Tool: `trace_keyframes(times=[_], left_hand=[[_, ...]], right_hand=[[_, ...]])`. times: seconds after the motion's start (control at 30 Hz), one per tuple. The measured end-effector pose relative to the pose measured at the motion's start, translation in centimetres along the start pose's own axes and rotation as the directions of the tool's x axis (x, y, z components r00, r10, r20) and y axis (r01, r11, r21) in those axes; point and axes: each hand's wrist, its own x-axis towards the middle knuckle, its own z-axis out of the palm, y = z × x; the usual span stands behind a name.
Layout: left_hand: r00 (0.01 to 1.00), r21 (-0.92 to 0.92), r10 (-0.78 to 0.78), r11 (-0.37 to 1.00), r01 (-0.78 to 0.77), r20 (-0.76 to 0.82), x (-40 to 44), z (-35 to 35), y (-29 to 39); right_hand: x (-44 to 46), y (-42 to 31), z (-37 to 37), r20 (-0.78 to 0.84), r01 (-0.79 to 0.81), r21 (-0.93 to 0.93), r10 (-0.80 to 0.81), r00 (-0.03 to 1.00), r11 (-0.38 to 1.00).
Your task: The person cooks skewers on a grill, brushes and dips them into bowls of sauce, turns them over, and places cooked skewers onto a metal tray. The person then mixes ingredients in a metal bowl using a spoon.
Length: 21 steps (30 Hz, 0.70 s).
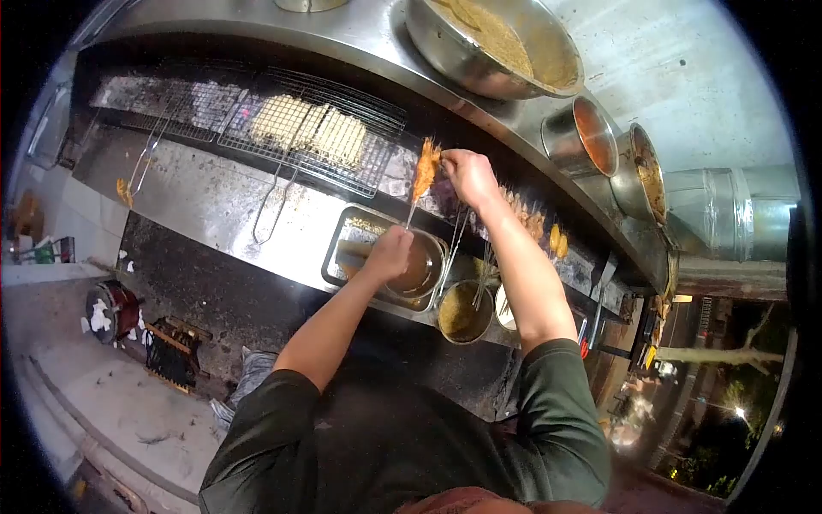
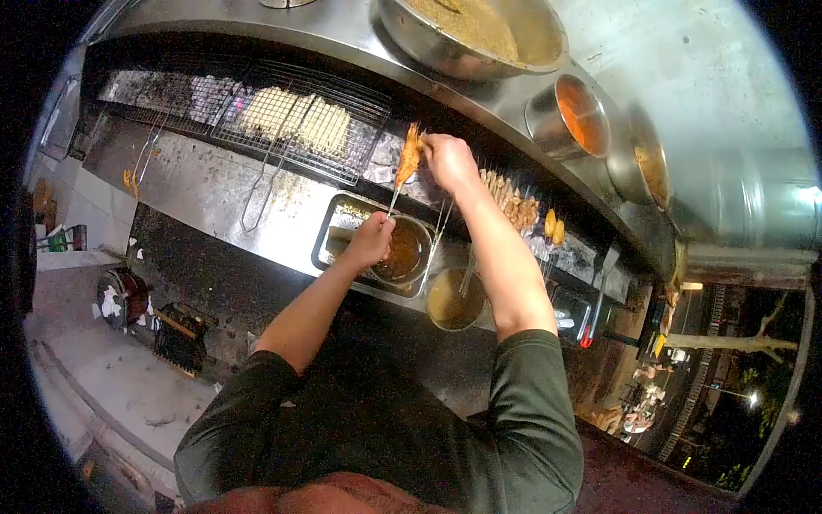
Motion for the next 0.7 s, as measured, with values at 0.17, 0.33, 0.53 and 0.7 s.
trace_keyframes(times=[0.17,0.33,0.53,0.7], left_hand=[[0.928,0.656,0.328,0.742,-0.136,-0.178,-1.0,0.3,0.9],[0.926,0.638,0.357,0.743,-0.2,-0.126,0.0,-0.3,-0.2],[0.926,-0.657,-0.008,0.702,0.274,0.378,0.0,-1.5,-0.1],[0.839,-0.746,0.049,0.488,0.453,0.542,0.9,-2.8,-0.7]], right_hand=[[-0.4,-0.6,-0.6,0.113,-0.086,0.019,0.084,0.99,0.996],[0.5,0.5,0.0,-0.041,-0.125,0.089,0.129,0.991,0.988],[1.0,0.6,-1.0,-0.058,-0.21,0.105,0.216,0.975,0.972],[0.6,0.5,-0.6,-0.022,0.018,0.037,-0.017,1.0,0.999]])
